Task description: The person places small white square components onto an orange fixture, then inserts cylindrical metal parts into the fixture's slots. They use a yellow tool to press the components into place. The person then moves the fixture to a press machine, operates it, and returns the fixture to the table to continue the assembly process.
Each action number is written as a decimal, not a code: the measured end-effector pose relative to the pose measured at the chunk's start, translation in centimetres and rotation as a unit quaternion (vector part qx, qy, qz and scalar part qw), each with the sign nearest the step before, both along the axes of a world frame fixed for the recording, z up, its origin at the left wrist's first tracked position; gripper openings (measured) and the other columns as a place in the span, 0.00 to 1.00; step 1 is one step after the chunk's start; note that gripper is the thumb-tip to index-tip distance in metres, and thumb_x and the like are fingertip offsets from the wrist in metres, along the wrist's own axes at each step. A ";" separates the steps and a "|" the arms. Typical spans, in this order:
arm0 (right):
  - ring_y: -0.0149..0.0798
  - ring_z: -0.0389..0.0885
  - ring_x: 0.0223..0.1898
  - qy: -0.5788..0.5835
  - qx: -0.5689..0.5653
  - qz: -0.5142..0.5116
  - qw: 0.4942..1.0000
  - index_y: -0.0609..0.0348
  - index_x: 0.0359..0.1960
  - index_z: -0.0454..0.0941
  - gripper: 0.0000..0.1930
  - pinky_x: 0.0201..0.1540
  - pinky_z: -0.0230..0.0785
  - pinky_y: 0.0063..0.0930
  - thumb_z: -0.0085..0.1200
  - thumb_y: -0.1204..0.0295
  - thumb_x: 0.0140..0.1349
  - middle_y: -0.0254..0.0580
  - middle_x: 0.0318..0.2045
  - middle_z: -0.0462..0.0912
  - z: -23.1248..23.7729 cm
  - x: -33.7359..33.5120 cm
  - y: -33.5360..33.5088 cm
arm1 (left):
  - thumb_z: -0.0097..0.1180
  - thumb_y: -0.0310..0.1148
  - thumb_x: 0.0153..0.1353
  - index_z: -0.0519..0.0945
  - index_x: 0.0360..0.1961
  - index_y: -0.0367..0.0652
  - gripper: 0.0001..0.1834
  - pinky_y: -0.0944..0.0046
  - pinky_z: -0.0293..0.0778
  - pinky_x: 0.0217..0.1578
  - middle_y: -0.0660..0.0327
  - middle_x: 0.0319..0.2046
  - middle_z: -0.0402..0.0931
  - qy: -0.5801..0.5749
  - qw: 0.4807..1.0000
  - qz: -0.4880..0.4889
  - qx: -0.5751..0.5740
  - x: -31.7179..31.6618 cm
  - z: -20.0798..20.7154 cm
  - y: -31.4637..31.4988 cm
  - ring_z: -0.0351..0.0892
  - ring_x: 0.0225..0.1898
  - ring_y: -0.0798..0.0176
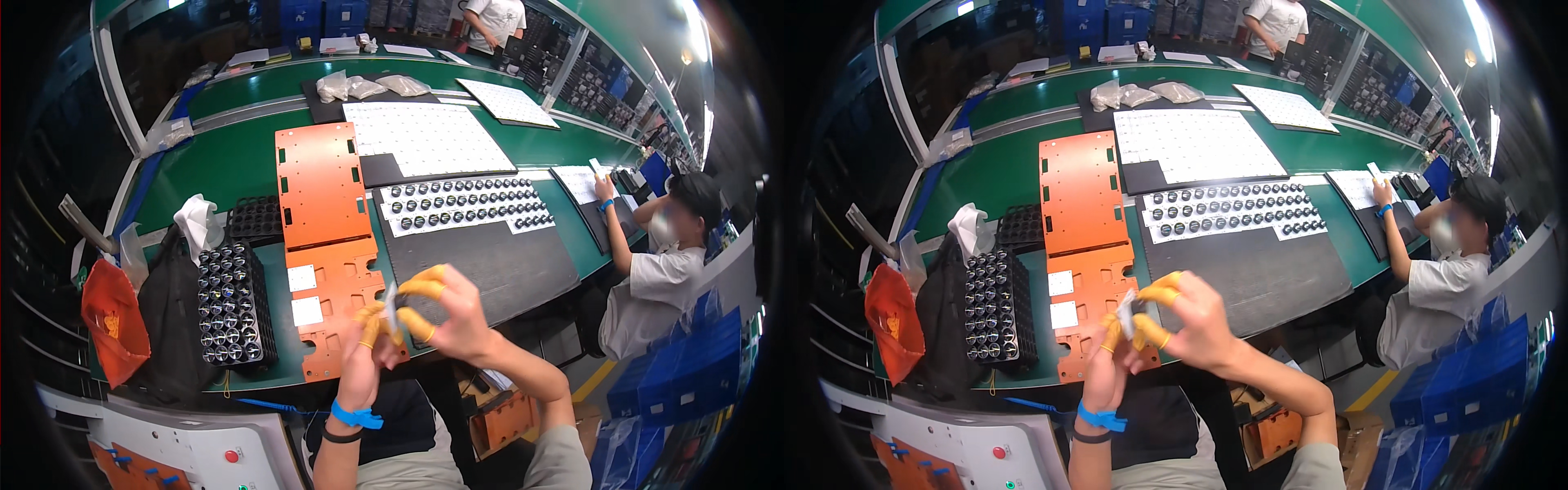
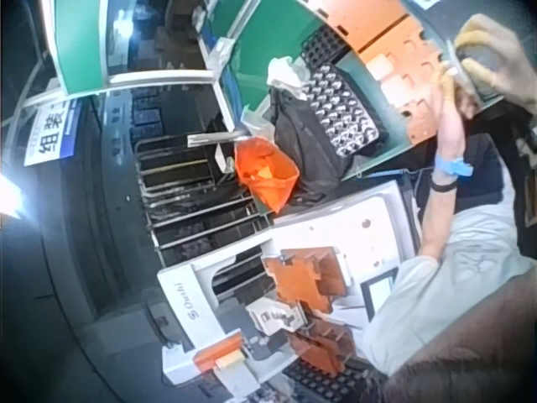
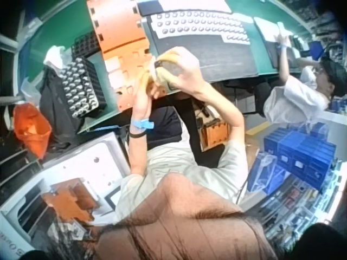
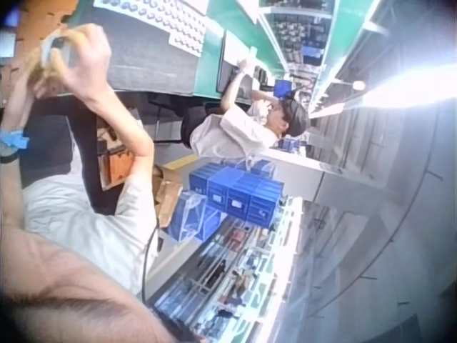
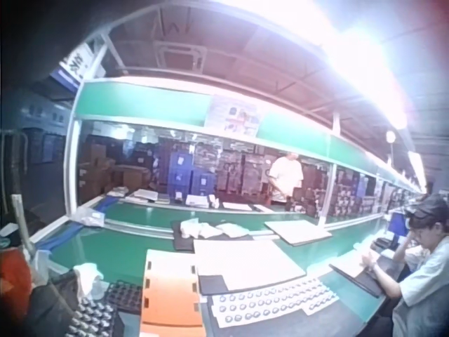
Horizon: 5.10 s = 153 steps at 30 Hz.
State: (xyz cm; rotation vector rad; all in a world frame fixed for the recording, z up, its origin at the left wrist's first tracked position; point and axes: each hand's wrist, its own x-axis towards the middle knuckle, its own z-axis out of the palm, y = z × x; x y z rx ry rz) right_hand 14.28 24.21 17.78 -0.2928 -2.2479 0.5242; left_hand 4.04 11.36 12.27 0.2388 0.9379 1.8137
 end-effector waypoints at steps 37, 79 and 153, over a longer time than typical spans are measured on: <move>0.46 0.73 0.45 -0.142 0.150 -0.457 0.865 0.61 0.35 0.85 0.13 0.49 0.66 0.39 0.68 0.67 0.50 0.43 0.37 0.78 -11.5 12.1 23.2 | 0.57 0.35 0.64 0.71 0.46 0.27 0.20 0.46 0.66 0.53 0.41 0.45 0.70 0.684 0.599 0.178 -0.376 -10.1 -4.9 2.2 0.69 0.50 0.37; 0.51 0.71 0.52 -0.052 0.111 -0.460 0.879 0.62 0.56 0.77 0.20 0.57 0.64 0.43 0.60 0.72 0.61 0.51 0.47 0.73 -12.9 13.6 23.1 | 0.52 0.24 0.61 0.73 0.39 0.31 0.07 0.42 0.76 0.36 0.39 0.30 0.80 0.681 0.557 0.210 -0.426 -11.4 -2.7 2.9 0.81 0.35 0.35; 0.50 0.73 0.47 -0.083 0.076 -0.410 0.905 0.63 0.41 0.83 0.15 0.51 0.68 0.41 0.66 0.77 0.50 0.46 0.41 0.78 -11.9 9.8 21.6 | 0.38 0.32 0.76 0.71 0.59 0.34 0.18 0.74 0.51 0.16 0.68 0.21 0.55 -0.329 0.919 -0.189 0.108 -1.9 -4.5 7.8 0.51 0.21 0.73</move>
